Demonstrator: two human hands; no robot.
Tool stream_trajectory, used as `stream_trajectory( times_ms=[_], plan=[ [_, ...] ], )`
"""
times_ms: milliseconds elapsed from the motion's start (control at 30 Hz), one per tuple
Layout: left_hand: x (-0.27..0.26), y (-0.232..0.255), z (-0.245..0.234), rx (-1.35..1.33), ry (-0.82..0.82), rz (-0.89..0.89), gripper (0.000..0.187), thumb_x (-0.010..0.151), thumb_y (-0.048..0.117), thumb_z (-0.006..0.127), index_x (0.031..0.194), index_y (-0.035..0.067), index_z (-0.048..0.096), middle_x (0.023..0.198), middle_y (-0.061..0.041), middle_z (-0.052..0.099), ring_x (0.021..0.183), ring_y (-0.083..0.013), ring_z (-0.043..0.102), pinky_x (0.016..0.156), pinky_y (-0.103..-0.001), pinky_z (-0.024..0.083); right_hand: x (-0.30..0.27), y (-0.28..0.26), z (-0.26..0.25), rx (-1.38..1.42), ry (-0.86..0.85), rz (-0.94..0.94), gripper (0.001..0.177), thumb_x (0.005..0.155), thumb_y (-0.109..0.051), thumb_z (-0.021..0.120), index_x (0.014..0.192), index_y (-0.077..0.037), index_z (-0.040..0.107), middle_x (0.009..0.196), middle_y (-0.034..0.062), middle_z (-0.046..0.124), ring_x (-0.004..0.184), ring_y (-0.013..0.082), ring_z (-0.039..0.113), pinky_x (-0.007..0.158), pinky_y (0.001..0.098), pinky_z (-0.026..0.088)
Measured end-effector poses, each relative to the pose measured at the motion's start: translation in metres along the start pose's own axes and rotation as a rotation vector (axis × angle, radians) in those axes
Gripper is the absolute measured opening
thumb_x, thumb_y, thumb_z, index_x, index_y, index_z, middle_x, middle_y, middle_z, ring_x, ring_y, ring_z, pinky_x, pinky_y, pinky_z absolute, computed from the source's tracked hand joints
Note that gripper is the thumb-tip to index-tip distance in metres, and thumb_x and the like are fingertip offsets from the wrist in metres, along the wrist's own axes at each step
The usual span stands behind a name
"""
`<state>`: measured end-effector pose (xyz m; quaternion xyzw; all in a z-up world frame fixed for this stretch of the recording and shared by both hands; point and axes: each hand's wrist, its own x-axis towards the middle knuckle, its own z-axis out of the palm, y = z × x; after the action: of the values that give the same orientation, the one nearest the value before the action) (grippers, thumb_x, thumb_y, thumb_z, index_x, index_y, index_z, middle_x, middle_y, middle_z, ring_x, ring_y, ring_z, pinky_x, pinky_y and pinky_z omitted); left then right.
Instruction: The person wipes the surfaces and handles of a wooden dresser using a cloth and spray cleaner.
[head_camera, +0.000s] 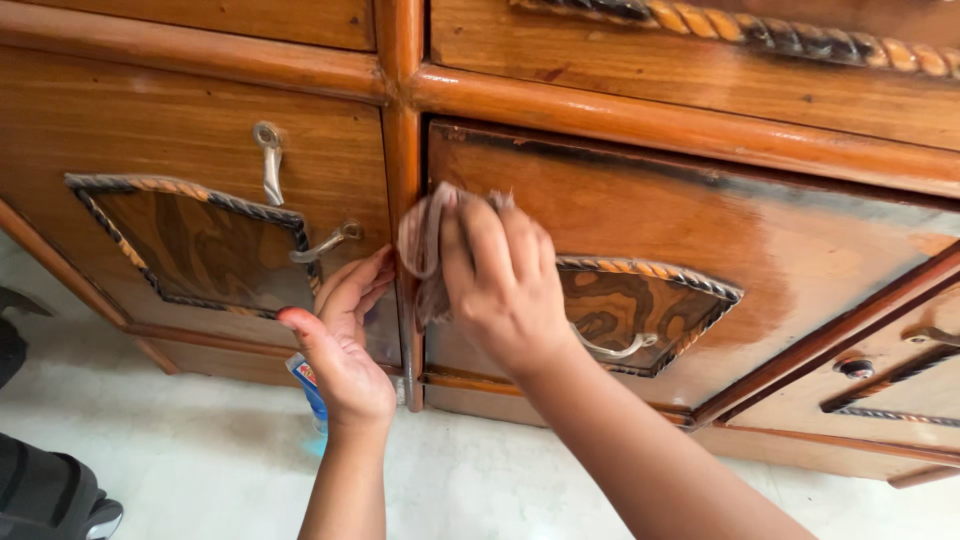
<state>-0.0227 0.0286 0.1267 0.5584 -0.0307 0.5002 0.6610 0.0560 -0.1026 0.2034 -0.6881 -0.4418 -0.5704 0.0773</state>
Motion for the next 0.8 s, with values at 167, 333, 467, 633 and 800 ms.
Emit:
stream_trajectory(
  times_ms=[167,333,467,633,800],
  plan=[
    [-0.002,0.006,-0.001,0.051,-0.01,-0.008,0.102,0.104,0.072,0.008,0.132,-0.008,0.065,0.138,-0.021,0.063,0.133,-0.0335,0.06,0.121,-0.047,0.043,0.002,0.031,-0.025,0.011,-0.102,-0.233,0.046,0.088,-0.017,0.065,0.129,0.002,0.069,0.132,0.0131,0.059,0.118,0.0331,0.059,0.098,0.0447,0.053],
    [-0.002,0.008,0.0,0.044,-0.016,0.011,0.1,0.106,0.071,0.009,0.132,-0.008,0.065,0.138,-0.021,0.063,0.134,-0.0339,0.06,0.122,-0.048,0.043,-0.038,0.073,-0.054,0.008,-0.191,-0.267,0.048,0.087,-0.022,0.069,0.129,0.0,0.071,0.127,0.0128,0.061,0.117,0.0319,0.06,0.094,0.0463,0.053],
    [-0.004,0.009,-0.002,0.047,-0.032,0.025,0.098,0.107,0.069,0.01,0.132,-0.007,0.065,0.139,-0.021,0.064,0.135,-0.0337,0.06,0.122,-0.048,0.044,-0.062,0.103,-0.075,-0.057,-0.21,-0.132,0.041,0.088,-0.013,0.072,0.127,0.0,0.071,0.127,0.0129,0.064,0.118,0.0308,0.061,0.095,0.0454,0.053],
    [-0.007,0.011,0.001,0.058,-0.016,0.004,0.097,0.107,0.069,0.009,0.134,-0.006,0.065,0.14,-0.019,0.063,0.133,-0.0325,0.06,0.119,-0.047,0.044,-0.07,0.104,-0.09,-0.022,-0.204,0.061,0.043,0.08,-0.003,0.069,0.122,0.002,0.069,0.124,0.0169,0.065,0.116,0.0359,0.06,0.1,0.0478,0.052],
    [-0.007,0.008,0.005,0.061,0.002,0.0,0.097,0.107,0.069,0.01,0.135,-0.006,0.065,0.141,-0.019,0.062,0.134,-0.0323,0.058,0.119,-0.046,0.042,-0.048,0.082,-0.08,0.1,-0.193,0.059,0.046,0.077,-0.003,0.071,0.123,0.0,0.068,0.126,0.0166,0.064,0.12,0.036,0.06,0.105,0.0475,0.05]
  ],
)
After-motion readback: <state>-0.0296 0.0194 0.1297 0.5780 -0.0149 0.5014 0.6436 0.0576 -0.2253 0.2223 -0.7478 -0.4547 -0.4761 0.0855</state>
